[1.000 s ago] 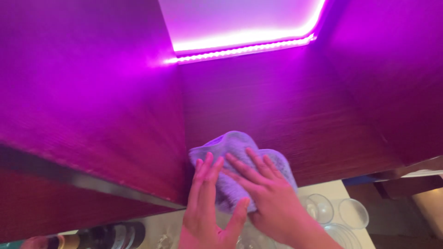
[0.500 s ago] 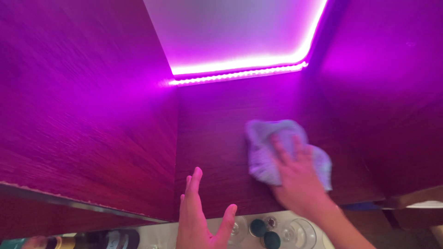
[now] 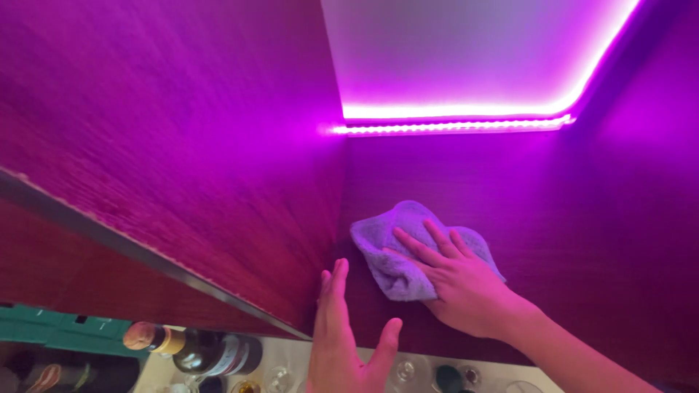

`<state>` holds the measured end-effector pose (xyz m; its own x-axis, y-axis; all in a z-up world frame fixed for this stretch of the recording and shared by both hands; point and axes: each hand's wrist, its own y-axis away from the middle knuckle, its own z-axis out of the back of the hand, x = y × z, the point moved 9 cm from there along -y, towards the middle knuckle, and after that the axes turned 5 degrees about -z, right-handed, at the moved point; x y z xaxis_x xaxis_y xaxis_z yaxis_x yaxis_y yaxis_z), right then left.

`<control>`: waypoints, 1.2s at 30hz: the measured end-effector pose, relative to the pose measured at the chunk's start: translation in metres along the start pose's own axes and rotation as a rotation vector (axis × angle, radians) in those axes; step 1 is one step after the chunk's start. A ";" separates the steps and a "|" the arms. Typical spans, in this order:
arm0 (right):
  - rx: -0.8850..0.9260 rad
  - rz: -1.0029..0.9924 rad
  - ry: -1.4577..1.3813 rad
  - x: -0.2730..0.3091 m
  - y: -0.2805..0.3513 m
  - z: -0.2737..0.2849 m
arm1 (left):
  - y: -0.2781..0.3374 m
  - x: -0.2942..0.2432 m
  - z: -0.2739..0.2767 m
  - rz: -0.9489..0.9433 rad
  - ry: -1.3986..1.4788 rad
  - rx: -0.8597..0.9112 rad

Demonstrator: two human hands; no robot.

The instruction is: Cleaning and organizing various types of glassware on a bar counter and shelf.

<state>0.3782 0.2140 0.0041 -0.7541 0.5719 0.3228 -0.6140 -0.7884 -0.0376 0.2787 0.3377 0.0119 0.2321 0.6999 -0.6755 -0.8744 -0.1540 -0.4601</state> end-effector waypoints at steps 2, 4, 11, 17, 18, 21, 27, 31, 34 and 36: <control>-0.058 0.052 0.054 0.011 -0.009 -0.007 | -0.005 0.002 0.003 0.029 0.065 -0.025; 0.063 0.079 0.063 0.038 -0.016 0.002 | -0.008 0.008 0.003 -0.018 0.064 -0.036; 0.230 0.166 -0.038 0.005 -0.053 -0.022 | -0.028 0.020 0.006 -0.029 0.144 -0.041; 0.025 0.118 0.031 -0.008 -0.091 -0.012 | -0.032 0.018 0.013 0.027 0.123 -0.034; 0.027 0.117 0.032 0.001 -0.084 -0.007 | -0.032 0.020 0.014 0.028 0.125 -0.034; 0.248 0.129 -0.033 0.024 -0.059 -0.008 | -0.035 0.025 0.013 0.051 0.169 -0.033; 0.396 0.106 -0.286 -0.002 -0.004 -0.024 | -0.040 0.024 0.009 -0.055 0.154 -0.094; 0.219 -0.038 0.001 -0.060 0.005 -0.029 | -0.036 0.043 -0.008 -0.032 0.112 -0.079; 0.201 -0.252 0.256 -0.078 -0.017 -0.016 | -0.044 0.061 -0.034 -0.071 0.095 -0.103; 0.214 -0.380 0.334 -0.084 -0.035 -0.003 | -0.051 0.071 -0.053 -0.085 0.087 -0.132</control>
<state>0.4624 0.1940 -0.0241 -0.5432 0.8386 -0.0425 -0.8225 -0.5212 0.2278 0.3622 0.3585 -0.0428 0.3438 0.6522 -0.6757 -0.7876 -0.1915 -0.5856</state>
